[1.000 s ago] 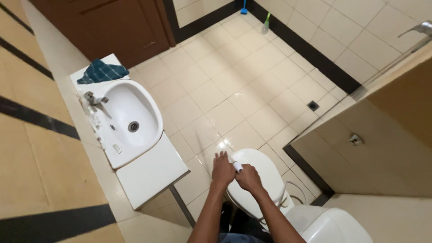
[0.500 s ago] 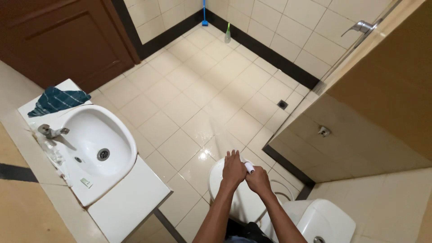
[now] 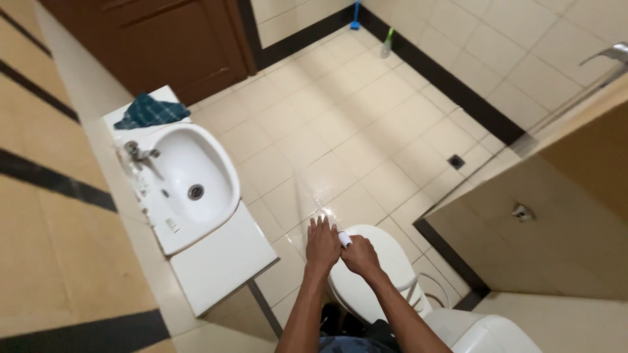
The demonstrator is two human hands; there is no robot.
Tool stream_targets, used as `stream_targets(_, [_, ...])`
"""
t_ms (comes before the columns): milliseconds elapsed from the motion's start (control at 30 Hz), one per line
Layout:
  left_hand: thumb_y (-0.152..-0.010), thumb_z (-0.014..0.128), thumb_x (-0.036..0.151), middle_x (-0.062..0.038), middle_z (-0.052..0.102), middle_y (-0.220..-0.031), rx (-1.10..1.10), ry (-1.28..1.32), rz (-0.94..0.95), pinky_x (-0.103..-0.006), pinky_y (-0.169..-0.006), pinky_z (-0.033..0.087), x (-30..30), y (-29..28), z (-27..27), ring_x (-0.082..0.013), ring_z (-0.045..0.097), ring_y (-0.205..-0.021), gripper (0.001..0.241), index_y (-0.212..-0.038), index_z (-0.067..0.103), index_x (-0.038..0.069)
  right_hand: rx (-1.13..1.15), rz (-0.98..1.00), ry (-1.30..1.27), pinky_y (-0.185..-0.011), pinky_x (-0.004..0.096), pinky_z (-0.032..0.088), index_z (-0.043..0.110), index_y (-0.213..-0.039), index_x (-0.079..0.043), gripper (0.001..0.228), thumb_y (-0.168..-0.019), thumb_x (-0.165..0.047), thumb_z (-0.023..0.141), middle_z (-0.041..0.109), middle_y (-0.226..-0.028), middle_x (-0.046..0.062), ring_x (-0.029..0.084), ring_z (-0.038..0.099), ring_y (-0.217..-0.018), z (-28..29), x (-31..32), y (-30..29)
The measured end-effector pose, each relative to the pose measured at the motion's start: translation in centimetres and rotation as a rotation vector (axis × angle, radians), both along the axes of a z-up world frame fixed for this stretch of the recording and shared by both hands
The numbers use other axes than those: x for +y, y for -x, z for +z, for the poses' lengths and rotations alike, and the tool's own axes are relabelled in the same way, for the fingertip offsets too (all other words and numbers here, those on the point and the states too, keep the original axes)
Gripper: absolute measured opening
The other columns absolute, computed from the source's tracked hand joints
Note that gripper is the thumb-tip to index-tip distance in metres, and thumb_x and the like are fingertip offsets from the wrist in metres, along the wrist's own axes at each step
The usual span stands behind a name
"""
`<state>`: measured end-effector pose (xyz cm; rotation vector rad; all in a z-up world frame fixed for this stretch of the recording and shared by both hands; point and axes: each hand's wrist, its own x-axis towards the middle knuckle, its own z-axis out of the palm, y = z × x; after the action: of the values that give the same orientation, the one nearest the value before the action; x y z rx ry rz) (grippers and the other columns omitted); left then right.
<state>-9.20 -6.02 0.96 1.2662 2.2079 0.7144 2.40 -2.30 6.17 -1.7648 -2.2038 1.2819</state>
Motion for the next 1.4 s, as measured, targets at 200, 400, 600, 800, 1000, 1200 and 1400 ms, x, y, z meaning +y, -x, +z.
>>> stream_targets(200, [-0.108, 0.032, 0.036, -0.026, 0.038, -0.158, -0.018, 0.058, 0.019, -0.0476, -0.125, 0.016, -0.8, 0.8, -1.7, -0.0426, 0.023, -0.152, 0.06, -0.147, 0.042, -0.008, -0.028, -0.021, 0.089, -0.074, 0.051, 0.055, 0.075, -0.086, -0.003, 0.03, -0.086, -0.033, 0.07, 0.075, -0.086, 0.022, 0.04, 0.073, -0.082, 1.2, -0.9, 0.9])
stream_targets(400, [-0.107, 0.032, 0.037, -0.026, 0.038, -0.158, -0.012, 0.015, -0.08, -0.0484, -0.125, 0.017, 2.0, -2.3, -1.9, -0.0426, 0.025, -0.151, 0.061, -0.148, 0.043, -0.006, -0.049, -0.142, 0.044, -0.073, 0.051, 0.055, 0.076, -0.088, -0.004, 0.033, -0.088, -0.035, 0.067, 0.076, -0.086, 0.022, 0.04, 0.073, -0.082, 1.3, 0.2, -2.1])
stream_targets(600, [-0.108, 0.034, 0.037, -0.026, 0.043, -0.156, 0.004, -0.058, -0.229, -0.0486, -0.125, 0.019, 4.3, -6.3, -1.7, -0.0438, 0.028, -0.151, 0.06, -0.147, 0.045, -0.007, -0.022, -0.287, -0.022, -0.075, 0.051, 0.056, 0.077, -0.09, -0.006, 0.032, -0.086, -0.036, 0.067, 0.075, -0.086, 0.024, 0.042, 0.073, -0.083, 0.6, 1.1, -6.3])
stream_targets(800, [-0.106, 0.036, 0.034, -0.027, 0.041, -0.156, 0.01, -0.027, -0.287, -0.0494, -0.124, 0.018, 4.7, -7.5, -2.5, -0.0441, 0.026, -0.151, 0.058, -0.147, 0.045, -0.007, 0.001, -0.296, -0.066, -0.074, 0.05, 0.055, 0.076, -0.087, -0.002, 0.032, -0.084, -0.033, 0.07, 0.074, -0.084, 0.025, 0.042, 0.073, -0.082, -1.3, 0.9, -8.0])
stream_targets(1000, [-0.106, 0.037, 0.031, -0.025, 0.041, -0.156, -0.002, -0.003, -0.218, -0.0484, -0.125, 0.018, 2.9, -5.1, -1.1, -0.0433, 0.026, -0.152, 0.056, -0.147, 0.045, -0.006, 0.016, -0.226, -0.024, -0.072, 0.05, 0.055, 0.076, -0.087, -0.004, 0.025, -0.083, -0.028, 0.068, 0.073, -0.083, 0.025, 0.042, 0.072, -0.08, 0.0, 0.0, -5.6])
stream_targets(1200, [-0.104, 0.04, 0.026, -0.024, 0.038, -0.158, 0.001, 0.084, -0.125, -0.0471, -0.125, 0.017, 0.4, -1.4, -1.3, -0.042, 0.024, -0.152, 0.054, -0.148, 0.043, -0.006, 0.019, -0.079, 0.037, -0.073, 0.049, 0.055, 0.074, -0.086, 0.001, 0.03, -0.085, -0.029, 0.07, 0.074, -0.082, 0.025, 0.041, 0.072, -0.079, -0.6, -1.2, -2.4])
stream_targets(1400, [-0.102, 0.043, 0.024, -0.025, 0.041, -0.156, 0.014, 0.07, -0.065, -0.0466, -0.126, 0.019, -1.5, 0.4, 0.3, -0.0421, 0.026, -0.152, 0.053, -0.146, 0.045, -0.006, 0.047, -0.006, 0.054, -0.074, 0.048, 0.054, 0.073, -0.087, 0.0, 0.03, -0.086, -0.03, 0.07, 0.073, -0.081, 0.026, 0.042, 0.072, -0.079, 1.1, -2.2, -0.4])
